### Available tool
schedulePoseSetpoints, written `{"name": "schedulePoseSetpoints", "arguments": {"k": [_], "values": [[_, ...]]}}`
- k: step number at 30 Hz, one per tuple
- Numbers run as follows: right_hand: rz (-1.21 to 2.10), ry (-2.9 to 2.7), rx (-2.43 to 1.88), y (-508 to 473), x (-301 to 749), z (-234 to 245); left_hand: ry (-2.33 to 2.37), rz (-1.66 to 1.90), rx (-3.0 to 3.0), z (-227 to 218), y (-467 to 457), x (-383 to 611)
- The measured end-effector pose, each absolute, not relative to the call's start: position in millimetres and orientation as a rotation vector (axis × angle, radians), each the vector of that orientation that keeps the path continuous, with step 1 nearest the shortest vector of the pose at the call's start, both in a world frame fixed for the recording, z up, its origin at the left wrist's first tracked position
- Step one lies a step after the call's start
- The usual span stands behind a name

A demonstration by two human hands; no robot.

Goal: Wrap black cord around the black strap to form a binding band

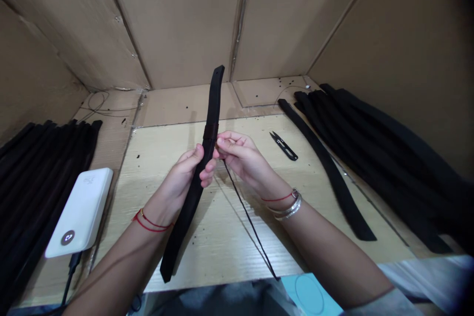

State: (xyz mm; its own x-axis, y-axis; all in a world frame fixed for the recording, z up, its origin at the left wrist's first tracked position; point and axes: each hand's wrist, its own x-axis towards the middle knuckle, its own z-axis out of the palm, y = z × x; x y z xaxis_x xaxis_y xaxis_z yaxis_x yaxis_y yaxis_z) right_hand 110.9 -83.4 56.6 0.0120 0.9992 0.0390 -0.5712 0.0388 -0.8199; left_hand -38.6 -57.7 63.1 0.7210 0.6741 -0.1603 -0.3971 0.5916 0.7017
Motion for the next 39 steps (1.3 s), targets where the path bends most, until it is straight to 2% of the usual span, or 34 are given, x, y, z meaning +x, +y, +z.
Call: {"name": "schedulePoseSetpoints", "arguments": {"k": [9,16,21,26,39], "values": [[1.650,-0.838,-0.583,-80,109,49,0.194,0.452,0.580,65,-59,-43],[1.575,-0.849,-0.654,-85,108,52,0.150,0.333,0.565,65,-59,-43],[1.492,-0.761,-0.784,-84,110,51,0.436,0.465,0.801,67,-66,-37],[1.544,-0.729,-0.806,-85,110,53,0.606,0.656,0.824,68,-71,-30],[1.465,-0.734,-0.705,-86,104,54,0.314,0.565,0.736,60,-61,-37]]}}
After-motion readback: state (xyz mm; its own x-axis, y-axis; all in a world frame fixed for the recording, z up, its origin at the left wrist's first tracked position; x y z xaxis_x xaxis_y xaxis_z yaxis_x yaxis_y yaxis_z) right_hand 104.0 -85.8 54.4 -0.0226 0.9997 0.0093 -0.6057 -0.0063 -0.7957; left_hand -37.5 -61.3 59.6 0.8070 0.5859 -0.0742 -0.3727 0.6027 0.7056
